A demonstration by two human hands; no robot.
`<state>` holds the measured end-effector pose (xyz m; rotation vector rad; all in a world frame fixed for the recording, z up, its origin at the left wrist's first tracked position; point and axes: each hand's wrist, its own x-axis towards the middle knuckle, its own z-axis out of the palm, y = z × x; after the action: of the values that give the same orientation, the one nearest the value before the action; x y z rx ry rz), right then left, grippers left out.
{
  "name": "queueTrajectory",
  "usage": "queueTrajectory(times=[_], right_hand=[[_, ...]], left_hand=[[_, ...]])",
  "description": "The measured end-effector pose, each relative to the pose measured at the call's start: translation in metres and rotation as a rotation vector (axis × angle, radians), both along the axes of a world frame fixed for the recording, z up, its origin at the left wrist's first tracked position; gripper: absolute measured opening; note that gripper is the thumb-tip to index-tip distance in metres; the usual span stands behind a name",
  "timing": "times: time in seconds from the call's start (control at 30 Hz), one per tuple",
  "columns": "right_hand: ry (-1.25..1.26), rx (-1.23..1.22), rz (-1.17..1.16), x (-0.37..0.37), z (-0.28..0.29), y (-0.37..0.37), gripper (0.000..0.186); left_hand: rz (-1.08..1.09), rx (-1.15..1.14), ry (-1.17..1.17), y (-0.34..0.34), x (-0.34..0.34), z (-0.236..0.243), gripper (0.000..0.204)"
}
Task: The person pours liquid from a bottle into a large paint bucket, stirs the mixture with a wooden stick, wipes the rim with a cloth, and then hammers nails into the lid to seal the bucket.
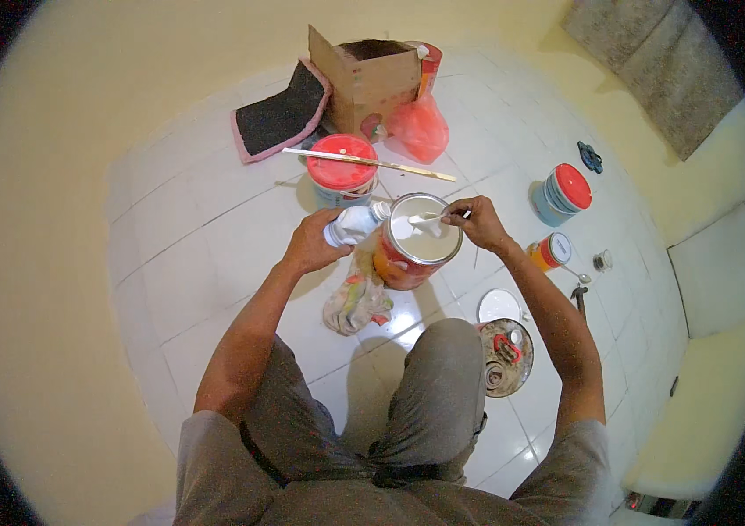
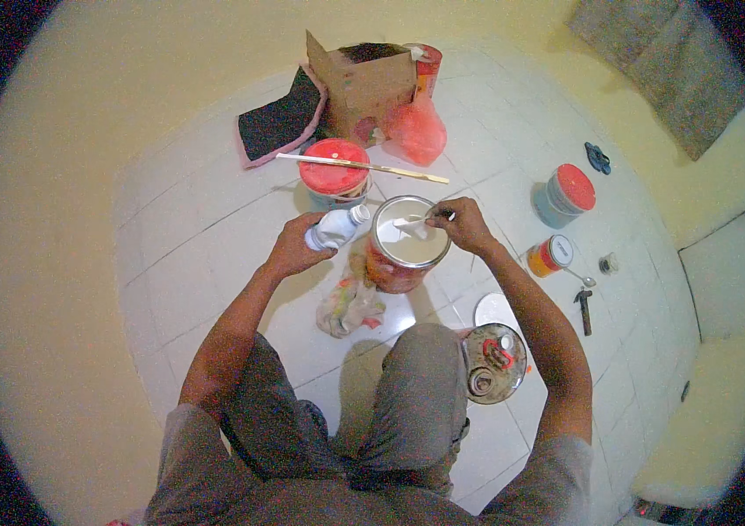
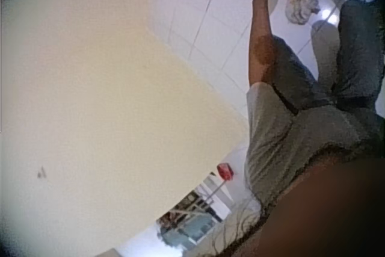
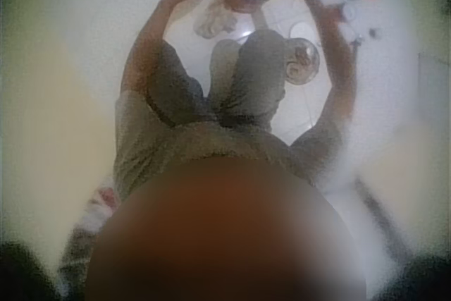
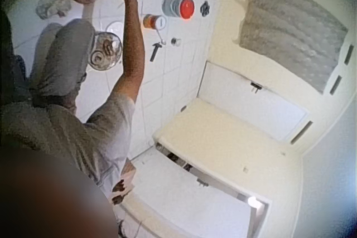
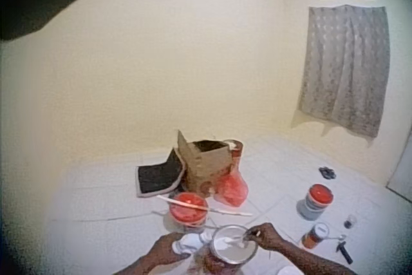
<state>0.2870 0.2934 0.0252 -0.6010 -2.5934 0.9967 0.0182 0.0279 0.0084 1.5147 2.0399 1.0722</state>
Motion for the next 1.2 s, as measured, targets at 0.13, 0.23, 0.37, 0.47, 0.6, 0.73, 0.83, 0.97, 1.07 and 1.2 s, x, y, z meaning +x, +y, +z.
queueTrajectory(times=[0.13, 0.23, 0.37, 0.47, 0.6, 0.73, 0.83, 0.97, 1.07, 1.2], right_hand=[[0.009, -0.021, -0.083, -0.009, -0.014, -0.015, 0.016], [0.126, -0.054, -0.155, -0.015, -0.024, -0.026, 0.019], [0.173, -0.045, -0.187, -0.021, -0.031, -0.037, 0.018], [0.202, -0.066, -0.218, -0.023, -0.047, -0.035, 0.016], [0.24, -0.049, -0.243, -0.029, -0.061, -0.036, 0.017], [0.298, -0.031, -0.301, -0.039, -0.068, -0.04, 0.018], [0.355, -0.058, -0.328, -0.046, -0.069, -0.046, 0.02], [0.394, -0.112, -0.424, -0.049, -0.068, -0.043, 0.021], [0.499, -0.167, -0.412, -0.047, -0.056, -0.04, 0.022], [0.416, -0.172, -0.445, -0.034, -0.02, -0.029, 0.02]], left_hand=[[0.01, 0.003, 0.018, -0.007, -0.007, -0.004, 0.068], [0.025, 0.022, -0.001, -0.01, -0.009, -0.006, 0.067], [0.047, -0.002, -0.018, -0.016, -0.01, -0.001, 0.066], [0.041, 0.003, -0.013, -0.018, -0.008, 0.003, 0.066], [0.044, 0.008, 0.003, -0.022, -0.011, 0.004, 0.066], [0.044, -0.008, -0.007, -0.022, -0.011, 0.004, 0.065], [0.044, -0.003, -0.006, -0.024, -0.01, 0.003, 0.066], [0.033, -0.017, -0.028, -0.021, -0.009, 0.001, 0.067], [0.031, -0.013, -0.011, -0.018, -0.006, 0.002, 0.068], [0.025, 0.002, -0.008, -0.011, -0.001, 0.006, 0.068]])
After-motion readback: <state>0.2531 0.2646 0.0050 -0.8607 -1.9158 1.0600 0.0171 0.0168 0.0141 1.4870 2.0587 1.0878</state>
